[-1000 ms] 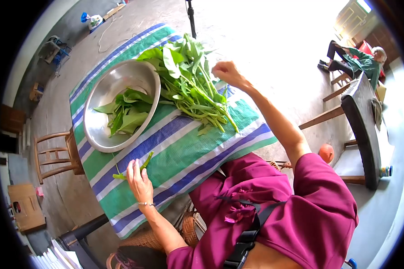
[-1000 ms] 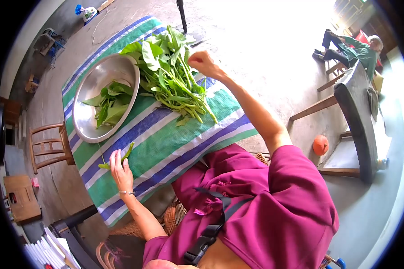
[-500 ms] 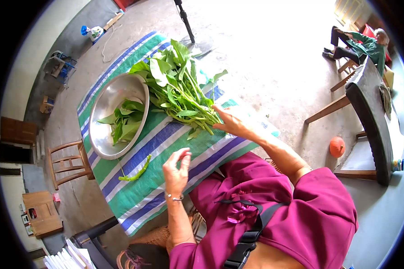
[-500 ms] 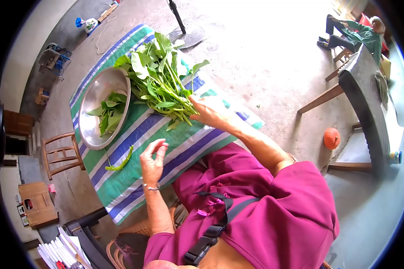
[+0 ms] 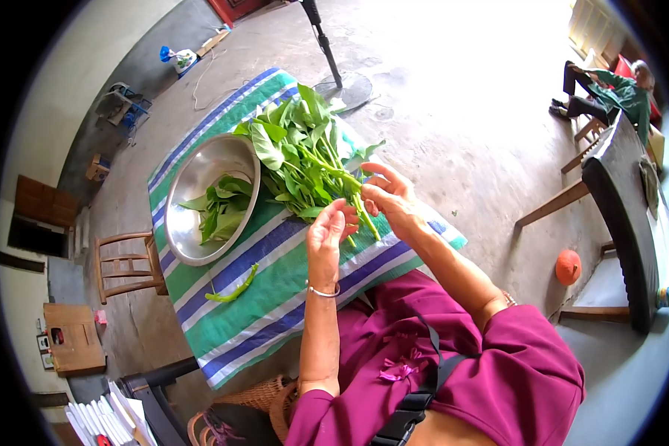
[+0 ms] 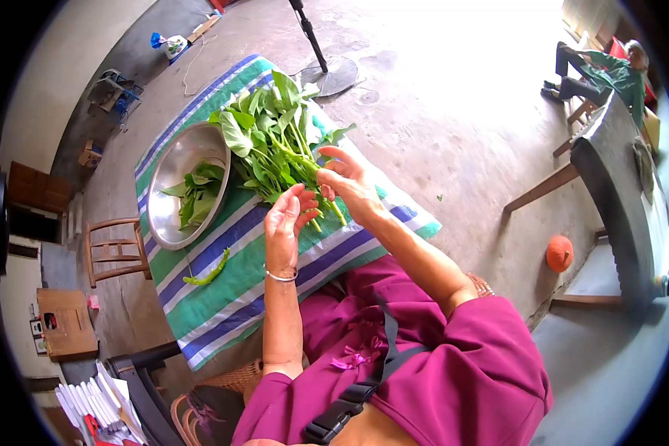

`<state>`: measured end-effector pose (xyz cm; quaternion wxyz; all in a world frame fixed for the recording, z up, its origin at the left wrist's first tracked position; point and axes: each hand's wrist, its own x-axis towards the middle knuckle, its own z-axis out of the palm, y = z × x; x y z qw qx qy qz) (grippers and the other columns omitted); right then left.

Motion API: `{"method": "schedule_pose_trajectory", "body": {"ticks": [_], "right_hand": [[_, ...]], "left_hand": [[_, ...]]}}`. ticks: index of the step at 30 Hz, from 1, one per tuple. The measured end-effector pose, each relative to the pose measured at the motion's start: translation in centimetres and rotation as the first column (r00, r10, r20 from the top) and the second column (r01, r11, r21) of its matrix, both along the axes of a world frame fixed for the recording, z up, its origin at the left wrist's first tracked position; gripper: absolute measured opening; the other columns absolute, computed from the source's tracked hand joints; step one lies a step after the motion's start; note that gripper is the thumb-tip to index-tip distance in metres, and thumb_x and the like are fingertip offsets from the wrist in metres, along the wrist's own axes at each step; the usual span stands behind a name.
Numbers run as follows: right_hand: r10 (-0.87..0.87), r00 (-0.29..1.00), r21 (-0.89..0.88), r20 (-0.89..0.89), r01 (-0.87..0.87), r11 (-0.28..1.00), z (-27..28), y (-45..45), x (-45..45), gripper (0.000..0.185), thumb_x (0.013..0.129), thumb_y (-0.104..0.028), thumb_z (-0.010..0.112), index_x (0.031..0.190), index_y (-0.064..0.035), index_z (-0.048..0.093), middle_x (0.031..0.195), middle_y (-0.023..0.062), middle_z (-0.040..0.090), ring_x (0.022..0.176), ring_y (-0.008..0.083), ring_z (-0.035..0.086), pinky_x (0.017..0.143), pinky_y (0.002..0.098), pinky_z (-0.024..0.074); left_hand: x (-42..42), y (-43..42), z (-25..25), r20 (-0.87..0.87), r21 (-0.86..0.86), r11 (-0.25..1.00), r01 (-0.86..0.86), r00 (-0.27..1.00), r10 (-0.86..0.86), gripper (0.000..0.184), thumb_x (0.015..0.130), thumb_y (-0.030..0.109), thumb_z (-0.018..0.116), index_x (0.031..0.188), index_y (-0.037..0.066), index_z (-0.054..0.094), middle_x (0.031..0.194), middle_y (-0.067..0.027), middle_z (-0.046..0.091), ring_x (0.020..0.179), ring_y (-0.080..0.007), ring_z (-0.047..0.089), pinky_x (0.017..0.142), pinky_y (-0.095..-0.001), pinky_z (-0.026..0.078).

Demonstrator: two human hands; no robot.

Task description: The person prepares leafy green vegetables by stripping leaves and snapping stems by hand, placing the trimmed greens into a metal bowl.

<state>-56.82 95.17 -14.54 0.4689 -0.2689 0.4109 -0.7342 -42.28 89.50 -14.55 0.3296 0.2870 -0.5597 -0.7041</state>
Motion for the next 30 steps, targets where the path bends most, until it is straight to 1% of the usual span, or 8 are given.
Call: {"method": "schedule_pose_trajectory", "body": {"ticks": [4, 7, 10, 16, 19, 22, 24, 30], "right_hand": [[-0.090, 0.996, -0.108, -0.006, 0.088, 0.990, 1.8, -0.2, 2.0, 0.040, 0.084, -0.004, 0.058, 0.121, 0.0006, 0.044, 0.077, 0.0029, 0.055, 0.064, 0.0081, 0.054, 0.056, 0.0211, 0.0469], [-0.179, 0.946, -0.222, -0.270, 0.120, 0.968, 1.4, -0.8, 3.5, 0.041, 0.082, 0.003, 0.057, 0.121, -0.0002, 0.046, 0.079, -0.0013, 0.051, 0.066, 0.0055, 0.052, 0.057, 0.0179, 0.0438], [-0.345, 0.780, -0.306, -0.522, 0.207, 0.929, 1.5, -0.8, 3.4, 0.039, 0.078, 0.009, 0.057, 0.116, 0.0007, 0.051, 0.079, -0.0008, 0.051, 0.066, 0.0048, 0.050, 0.059, 0.0192, 0.0451], [-0.521, 0.631, -0.478, -0.575, 0.259, 0.839, 2.7, 0.0, 2.9, 0.041, 0.074, 0.007, 0.063, 0.113, 0.0021, 0.052, 0.073, 0.0042, 0.057, 0.058, 0.0077, 0.054, 0.051, 0.0215, 0.0438], [-0.462, 0.611, -0.507, -0.643, 0.113, 0.855, 3.2, 1.3, 2.6, 0.045, 0.073, 0.006, 0.064, 0.115, 0.0021, 0.049, 0.070, 0.0035, 0.056, 0.057, 0.0094, 0.053, 0.050, 0.0232, 0.0433], [-0.327, 0.689, -0.464, -0.647, -0.015, 0.886, 2.9, 2.6, 2.3, 0.044, 0.073, 0.003, 0.067, 0.114, 0.0006, 0.051, 0.068, 0.0033, 0.056, 0.055, 0.0115, 0.052, 0.049, 0.0252, 0.0418], [-0.169, 0.630, -0.337, -0.758, -0.157, 0.929, 2.6, 3.3, 1.9, 0.035, 0.074, 0.005, 0.064, 0.108, 0.0007, 0.055, 0.070, 0.0061, 0.057, 0.057, 0.0124, 0.053, 0.051, 0.0259, 0.0429], [-0.217, 0.582, -0.288, -0.784, -0.030, 0.957, 1.5, 3.0, 1.5, 0.018, 0.077, 0.005, 0.061, 0.095, 0.0022, 0.061, 0.070, 0.0078, 0.057, 0.056, 0.0139, 0.053, 0.052, 0.0255, 0.0422]], "left_hand": [[-1.6, -1.6, 1.1, -0.126, 0.178, 0.983, 0.039, 0.992, -0.017, 0.037, 0.094, 0.028, 0.046, 0.116, -0.001, 0.051, 0.102, -0.0091, 0.061, 0.089, -0.0152, 0.060, 0.077, -0.0276, 0.050], [-2.0, -2.5, 2.7, -0.273, 0.262, 0.960, 0.104, 0.962, -0.029, 0.024, 0.093, 0.025, 0.049, 0.102, 0.004, 0.056, 0.097, -0.0058, 0.061, 0.086, -0.0138, 0.060, 0.075, -0.0256, 0.049], [-2.2, -2.9, 3.5, -0.253, 0.230, 0.969, 0.090, 0.967, -0.029, 0.015, 0.090, 0.019, 0.054, 0.096, 0.005, 0.058, 0.089, -0.0018, 0.061, 0.078, -0.0098, 0.059, 0.070, -0.0218, 0.048], [-2.8, -1.3, 7.2, -0.248, 0.067, 0.998, 0.000, 0.969, 0.016, 0.013, 0.087, 0.012, 0.058, 0.095, 0.002, 0.061, 0.084, -0.0002, 0.061, 0.073, -0.0056, 0.055, 0.067, -0.0198, 0.045], [-1.6, -1.1, 7.6, -0.149, -0.166, 0.986, 0.007, 0.988, -0.032, 0.017, 0.086, 0.007, 0.058, 0.101, -0.002, 0.059, 0.086, -0.0046, 0.063, 0.075, -0.0083, 0.058, 0.070, -0.0204, 0.045], [1.3, -1.1, 7.3, -0.057, -0.172, 0.982, 0.075, 0.995, -0.086, 0.020, 0.087, 0.009, 0.057, 0.103, -0.003, 0.058, 0.085, -0.0059, 0.062, 0.073, -0.0098, 0.058, 0.068, -0.0211, 0.046], [3.8, -0.8, 6.1, -0.075, -0.034, 0.997, 0.073, 0.994, -0.076, 0.023, 0.089, 0.013, 0.056, 0.105, -0.002, 0.056, 0.078, -0.0042, 0.059, 0.067, -0.0115, 0.058, 0.063, -0.0236, 0.046], [11.5, -0.3, 0.6, -0.216, 0.207, 0.976, 0.064, 0.976, -0.018, 0.025, 0.089, 0.013, 0.055, 0.108, -0.003, 0.055, 0.086, -0.0038, 0.055, 0.061, -0.0069, 0.044, 0.054, -0.0192, 0.036]]}}
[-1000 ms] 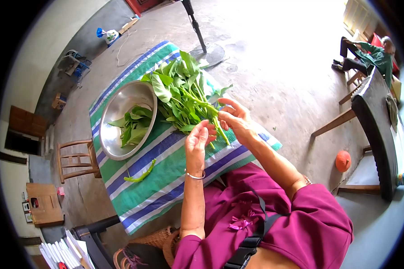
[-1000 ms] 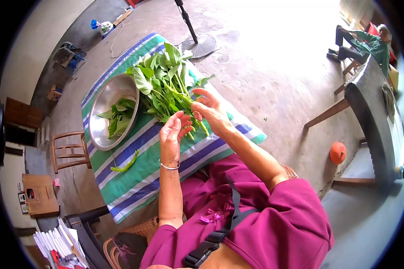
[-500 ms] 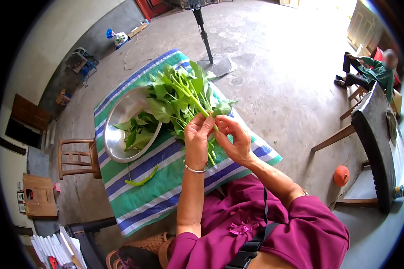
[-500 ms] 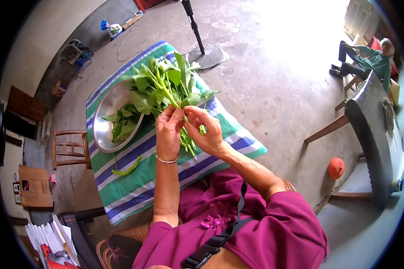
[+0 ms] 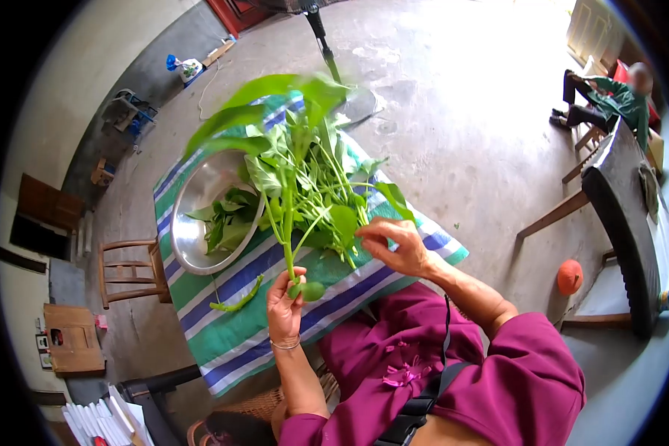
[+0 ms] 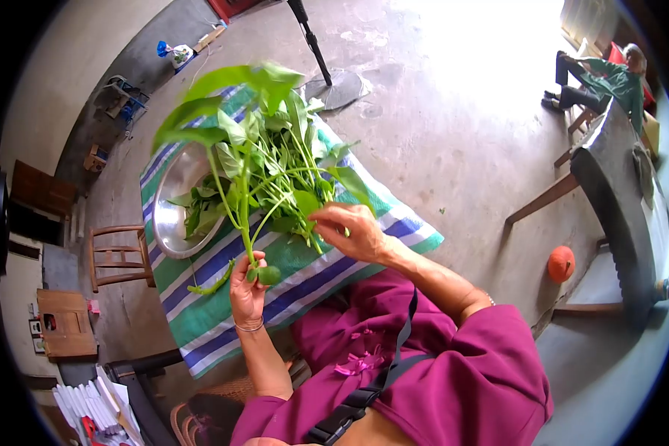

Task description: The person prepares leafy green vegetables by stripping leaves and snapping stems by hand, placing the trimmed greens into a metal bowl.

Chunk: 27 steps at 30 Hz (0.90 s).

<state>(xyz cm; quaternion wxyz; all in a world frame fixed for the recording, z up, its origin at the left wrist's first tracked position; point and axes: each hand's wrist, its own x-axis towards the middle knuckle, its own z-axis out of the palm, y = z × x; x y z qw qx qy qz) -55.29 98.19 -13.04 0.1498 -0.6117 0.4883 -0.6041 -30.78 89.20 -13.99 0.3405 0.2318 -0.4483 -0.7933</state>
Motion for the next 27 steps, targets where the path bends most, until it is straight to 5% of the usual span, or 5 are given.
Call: {"method": "schedule_pose_trajectory", "body": {"ticks": [2, 3, 14, 20, 27], "right_hand": [[-0.057, 0.998, 0.065, 0.016, 0.055, 0.996, -0.1, -0.1, 0.3, 0.016, 0.078, -0.001, 0.061, 0.095, 0.0008, 0.061, 0.077, 0.0127, 0.061, 0.064, 0.0193, 0.060, 0.056, 0.0291, 0.0466], [-0.074, 0.995, 0.041, 0.064, 0.072, 0.997, -0.1, -0.3, 0.5, 0.016, 0.079, -0.001, 0.060, 0.095, 0.0009, 0.061, 0.078, 0.0119, 0.060, 0.064, 0.0184, 0.059, 0.057, 0.0283, 0.0461], [-0.277, 0.956, -0.018, 0.092, 0.280, 0.960, -0.5, 0.1, -0.7, 0.021, 0.077, 0.001, 0.062, 0.098, 0.0000, 0.060, 0.072, 0.0062, 0.058, 0.057, 0.0107, 0.053, 0.053, 0.0236, 0.0434], [-0.283, 0.889, 0.213, 0.360, 0.217, 0.953, -0.2, 1.9, -1.1, 0.018, 0.080, 0.001, 0.060, 0.098, 0.0009, 0.060, 0.073, 0.0017, 0.056, 0.058, 0.0046, 0.049, 0.052, 0.0199, 0.0410], [-0.442, 0.897, 0.006, -0.031, 0.442, 0.897, 2.3, 2.4, -3.2, 0.015, 0.075, -0.003, 0.065, 0.089, -0.0042, 0.063, 0.074, 0.0047, 0.056, 0.058, 0.0139, 0.052, 0.052, 0.0259, 0.0419]], "left_hand": [[2.0, 0.2, -1.4, -0.046, 0.044, 0.999, -0.017, 0.999, 0.019, 0.027, 0.089, 0.016, 0.056, 0.107, -0.004, 0.055, 0.087, -0.0034, 0.055, 0.062, -0.0056, 0.044, 0.054, -0.0174, 0.034], [1.9, 0.9, -1.3, 0.042, 0.058, 0.981, -0.183, 0.983, 0.181, 0.028, 0.089, 0.019, 0.057, 0.103, -0.005, 0.057, 0.085, -0.0031, 0.055, 0.063, -0.0042, 0.043, 0.054, -0.0161, 0.033], [2.6, 1.3, -1.1, 0.050, 0.051, 0.980, -0.194, 0.980, 0.191, 0.027, 0.080, 0.019, 0.068, 0.095, -0.001, 0.059, 0.085, -0.0034, 0.056, 0.068, -0.0075, 0.048, 0.059, -0.0179, 0.039], [3.6, 0.7, -1.9, 0.064, 0.084, 0.977, -0.196, 0.980, 0.191, 0.023, 0.077, 0.017, 0.068, 0.091, 0.001, 0.059, 0.092, -0.0062, 0.057, 0.071, -0.0089, 0.049, 0.064, -0.0202, 0.040], [3.1, 1.1, -1.3, 0.060, 0.058, 0.982, -0.178, 0.983, 0.175, 0.022, 0.079, 0.017, 0.067, 0.092, 0.002, 0.060, 0.091, -0.0059, 0.058, 0.072, -0.0092, 0.049, 0.065, -0.0202, 0.040]]}}
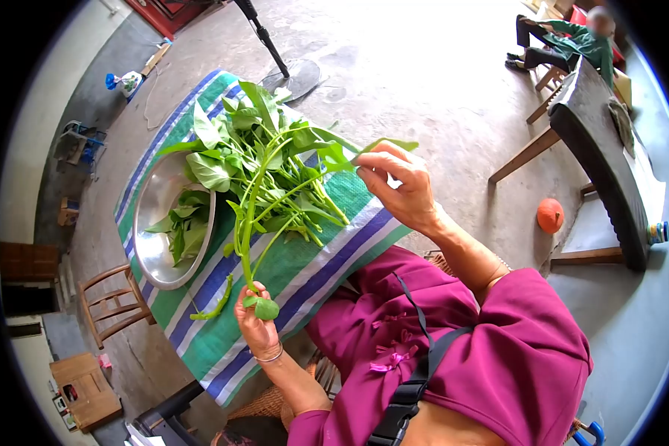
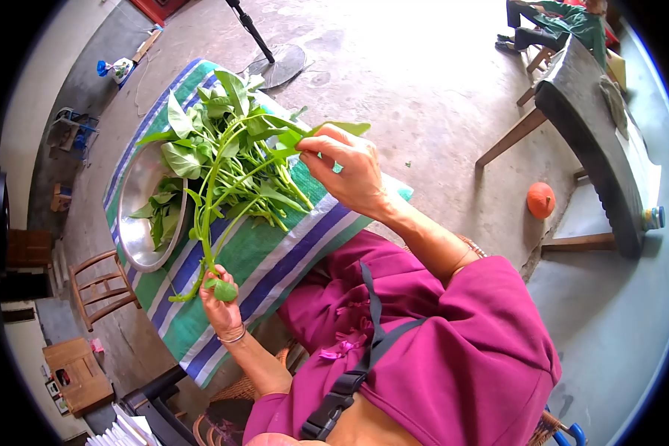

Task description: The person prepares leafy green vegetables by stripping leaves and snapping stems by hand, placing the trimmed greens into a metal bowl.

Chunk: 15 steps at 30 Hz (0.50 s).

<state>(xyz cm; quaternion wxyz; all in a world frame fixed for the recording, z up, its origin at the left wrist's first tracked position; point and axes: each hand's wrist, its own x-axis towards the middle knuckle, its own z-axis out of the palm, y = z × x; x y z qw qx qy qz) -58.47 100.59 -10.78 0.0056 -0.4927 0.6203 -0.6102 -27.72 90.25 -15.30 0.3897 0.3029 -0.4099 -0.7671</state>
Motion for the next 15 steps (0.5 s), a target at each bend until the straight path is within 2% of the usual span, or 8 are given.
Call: {"method": "schedule_pose_trajectory", "body": {"ticks": [1, 2, 3, 5, 6, 10, 15], "right_hand": [[-0.066, 0.991, -0.053, -0.114, 0.060, 0.997, 0.1, -0.1, -0.2, 0.016, 0.073, -0.006, 0.066, 0.089, -0.0057, 0.063, 0.074, 0.0046, 0.056, 0.058, 0.0165, 0.052, 0.053, 0.0281, 0.0427], [-0.110, 0.952, -0.008, -0.287, 0.112, 0.994, 0.5, 0.0, -0.5, 0.020, 0.069, -0.011, 0.069, 0.089, -0.0101, 0.064, 0.081, 0.0037, 0.055, 0.072, 0.0212, 0.054, 0.064, 0.0336, 0.0442], [-0.111, 0.950, -0.006, -0.291, 0.114, 0.993, 0.8, 0.0, -0.5, 0.020, 0.069, -0.011, 0.069, 0.089, -0.0101, 0.064, 0.081, 0.0037, 0.055, 0.072, 0.0212, 0.054, 0.064, 0.0336, 0.0442], [-0.126, 0.830, 0.006, -0.543, 0.154, 0.988, 1.1, -0.5, -0.2, 0.028, 0.066, -0.010, 0.072, 0.093, -0.0114, 0.065, 0.092, 0.0041, 0.055, 0.087, 0.0246, 0.053, 0.074, 0.0358, 0.0435], [-0.120, 0.825, 0.049, -0.553, 0.176, 0.983, 0.5, -0.9, 0.0, 0.033, 0.065, -0.014, 0.073, 0.096, -0.0172, 0.065, 0.096, 0.0026, 0.053, 0.096, 0.0253, 0.048, 0.080, 0.0399, 0.0398], [-0.198, 0.768, -0.036, -0.608, 0.223, 0.974, -0.9, -2.3, -0.4, 0.033, 0.064, -0.013, 0.069, 0.096, -0.0202, 0.062, 0.092, 0.0022, 0.050, 0.094, 0.0240, 0.048, 0.076, 0.0389, 0.0383], [-0.153, 0.735, -0.008, -0.661, 0.197, 0.980, -1.2, -2.9, -1.3, 0.027, 0.063, -0.011, 0.065, 0.090, -0.0184, 0.062, 0.091, 0.0021, 0.049, 0.095, 0.0238, 0.048, 0.077, 0.0392, 0.0383]], "left_hand": [[-0.2, 0.1, 0.1, -0.008, -0.020, 1.000, -0.003, 1.000, 0.003, 0.022, 0.079, 0.017, 0.067, 0.093, 0.001, 0.060, 0.091, -0.0058, 0.058, 0.072, -0.0093, 0.049, 0.065, -0.0202, 0.040], [-0.3, 0.2, 0.1, -0.011, -0.017, 1.000, -0.001, 1.000, 0.000, 0.022, 0.079, 0.017, 0.067, 0.093, 0.001, 0.060, 0.091, -0.0058, 0.058, 0.072, -0.0093, 0.049, 0.065, -0.0202, 0.040], [-0.4, 0.2, 0.1, -0.005, -0.025, 1.000, -0.007, 1.000, 0.007, 0.023, 0.080, 0.017, 0.067, 0.094, 0.001, 0.060, 0.091, -0.0059, 0.058, 0.071, -0.0094, 0.049, 0.065, -0.0203, 0.040], [-0.5, 0.3, 0.1, 0.000, -0.031, 0.999, -0.012, 1.000, 0.012, 0.024, 0.080, 0.018, 0.066, 0.096, 0.000, 0.060, 0.091, -0.0060, 0.058, 0.071, -0.0095, 0.049, 0.064, -0.0204, 0.040], [-0.5, 0.2, 0.1, -0.011, -0.020, 1.000, 0.010, 1.000, -0.010, 0.025, 0.080, 0.017, 0.066, 0.097, 0.000, 0.060, 0.091, -0.0062, 0.058, 0.072, -0.0098, 0.050, 0.065, -0.0206, 0.041], [-1.0, 0.6, 0.5, -0.033, -0.045, 0.998, 0.043, 0.998, -0.045, 0.027, 0.080, 0.014, 0.067, 0.101, -0.001, 0.059, 0.093, -0.0075, 0.059, 0.077, -0.0112, 0.053, 0.070, -0.0213, 0.043], [-0.4, 0.4, -0.3, -0.031, -0.008, 0.999, 0.053, 0.998, -0.053, 0.027, 0.080, 0.013, 0.067, 0.101, -0.002, 0.059, 0.095, -0.0086, 0.060, 0.080, -0.0120, 0.055, 0.074, -0.0215, 0.044]]}}
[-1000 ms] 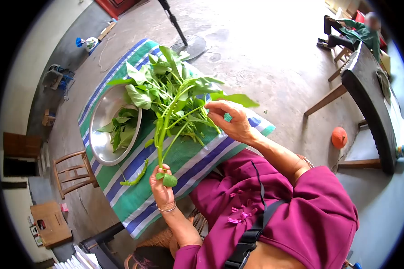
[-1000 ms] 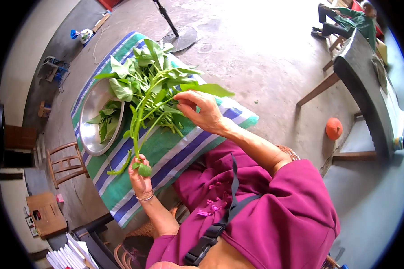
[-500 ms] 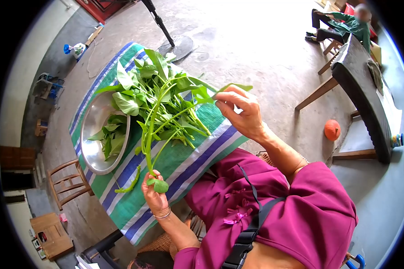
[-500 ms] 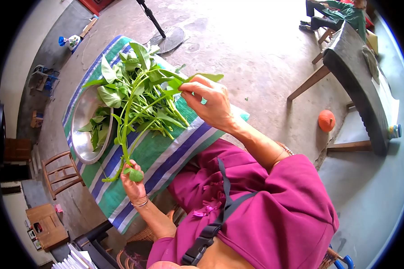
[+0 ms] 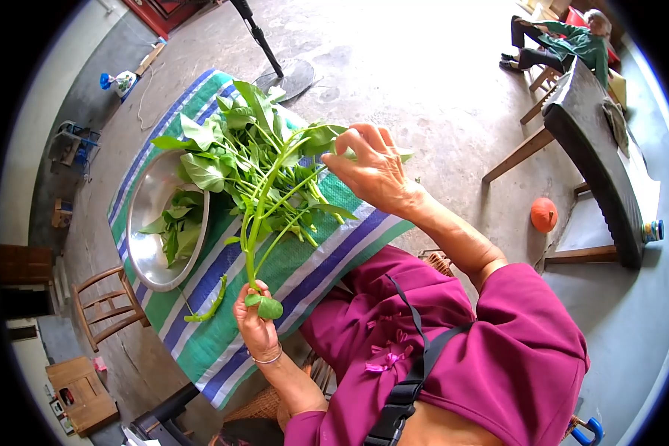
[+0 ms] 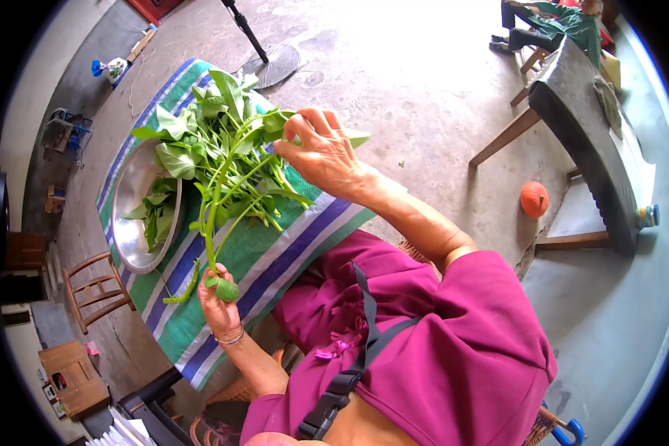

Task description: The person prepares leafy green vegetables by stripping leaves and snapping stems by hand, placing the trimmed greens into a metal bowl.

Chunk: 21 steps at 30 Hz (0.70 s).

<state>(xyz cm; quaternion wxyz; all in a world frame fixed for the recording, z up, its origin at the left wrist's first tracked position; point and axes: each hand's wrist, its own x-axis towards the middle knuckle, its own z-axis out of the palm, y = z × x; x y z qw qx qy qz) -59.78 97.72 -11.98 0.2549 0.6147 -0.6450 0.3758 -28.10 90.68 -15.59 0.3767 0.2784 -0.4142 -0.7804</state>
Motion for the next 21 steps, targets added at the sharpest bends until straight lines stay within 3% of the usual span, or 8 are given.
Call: {"method": "schedule_pose_trajectory", "body": {"ticks": [2, 9, 13, 16, 17, 18, 20, 21], "right_hand": [[0.007, 0.999, 0.045, -0.053, -0.005, 0.999, -0.3, -0.2, -0.5, 0.025, 0.065, -0.011, 0.070, 0.088, -0.0172, 0.063, 0.089, 0.0014, 0.051, 0.094, 0.0234, 0.049, 0.078, 0.0392, 0.0392], [0.218, 0.975, 0.140, 0.051, -0.223, 0.965, -1.1, 0.6, -0.8, 0.018, 0.067, -0.005, 0.064, 0.085, -0.0079, 0.060, 0.092, 0.0038, 0.054, 0.091, 0.0228, 0.051, 0.077, 0.0368, 0.0412], [0.229, 0.970, 0.103, 0.077, -0.236, 0.966, -2.1, 0.6, -0.8, 0.016, 0.069, -0.004, 0.060, 0.085, -0.0069, 0.060, 0.083, 0.0054, 0.055, 0.083, 0.0216, 0.054, 0.072, 0.0364, 0.0425], [0.158, 0.958, 0.106, 0.241, -0.188, 0.977, -3.4, 0.2, -1.4, 0.007, 0.071, -0.005, 0.058, 0.078, -0.0078, 0.060, 0.075, 0.0049, 0.056, 0.073, 0.0200, 0.056, 0.063, 0.0329, 0.0440], [0.136, 0.774, -0.037, 0.619, -0.144, 0.989, -3.9, -0.1, -1.7, 0.005, 0.074, -0.006, 0.056, 0.077, -0.0069, 0.060, 0.071, 0.0049, 0.057, 0.067, 0.0173, 0.055, 0.057, 0.0301, 0.0437], [0.152, 0.445, -0.148, 0.882, -0.044, 0.988, -4.1, -0.3, -2.0, 0.005, 0.077, -0.007, 0.055, 0.076, -0.0059, 0.060, 0.068, 0.0049, 0.058, 0.060, 0.0145, 0.054, 0.050, 0.0273, 0.0433], [0.333, 0.008, -0.322, 0.943, 0.278, 0.905, -3.6, 0.4, -4.2, 0.011, 0.083, -0.009, 0.052, 0.079, -0.0039, 0.061, 0.069, 0.0052, 0.059, 0.057, 0.0098, 0.052, 0.047, 0.0231, 0.0427], [0.395, 0.050, -0.392, 0.917, 0.298, 0.871, -3.1, 0.9, -5.1, 0.013, 0.084, -0.008, 0.050, 0.080, -0.0032, 0.061, 0.068, 0.0047, 0.058, 0.058, 0.0094, 0.052, 0.048, 0.0225, 0.0425]], "left_hand": [[-0.1, -0.1, 0.2, 0.001, -0.020, 1.000, -0.020, 1.000, 0.020, 0.027, 0.080, 0.014, 0.067, 0.102, -0.002, 0.059, 0.096, -0.0089, 0.060, 0.080, -0.0120, 0.055, 0.074, -0.0215, 0.044], [-0.5, 0.0, 0.6, -0.007, -0.001, 1.000, 0.007, 1.000, -0.007, 0.025, 0.081, 0.013, 0.066, 0.100, -0.001, 0.059, 0.094, -0.0073, 0.059, 0.076, -0.0108, 0.053, 0.069, -0.0198, 0.043], [-1.2, 0.3, 1.1, 0.031, -0.031, 0.999, -0.021, 0.999, 0.022, 0.021, 0.082, 0.014, 0.065, 0.097, 0.000, 0.060, 0.091, -0.0053, 0.058, 0.069, -0.0072, 0.050, 0.060, -0.0172, 0.040], [-1.8, 0.6, 1.6, 0.102, -0.069, 0.997, 0.030, 0.994, -0.022, 0.019, 0.083, 0.014, 0.064, 0.096, 0.000, 0.060, 0.087, -0.0034, 0.057, 0.062, -0.0041, 0.046, 0.054, -0.0155, 0.036], [-2.0, 0.7, 1.5, 0.102, -0.070, 0.997, 0.030, 0.995, -0.023, 0.019, 0.083, 0.014, 0.064, 0.096, 0.000, 0.060, 0.087, -0.0034, 0.057, 0.062, -0.0041, 0.046, 0.054, -0.0155, 0.036], [-2.1, 0.8, 1.4, 0.072, -0.026, 1.000, -0.002, 0.997, 0.003, 0.019, 0.082, 0.013, 0.064, 0.096, 0.001, 0.059, 0.089, -0.0044, 0.057, 0.062, -0.0052, 0.048, 0.049, -0.0148, 0.035], [-1.9, 0.8, 1.1, 0.044, 0.016, 0.999, -0.037, 0.998, 0.036, 0.019, 0.081, 0.012, 0.063, 0.097, 0.002, 0.058, 0.091, -0.0053, 0.056, 0.062, -0.0064, 0.049, 0.043, -0.0141, 0.034], [-1.8, 0.6, 1.2, 0.036, 0.005, 0.999, -0.042, 0.998, 0.042, 0.018, 0.082, 0.013, 0.063, 0.096, 0.002, 0.058, 0.090, -0.0046, 0.056, 0.062, -0.0060, 0.049, 0.043, -0.0140, 0.034]]}}
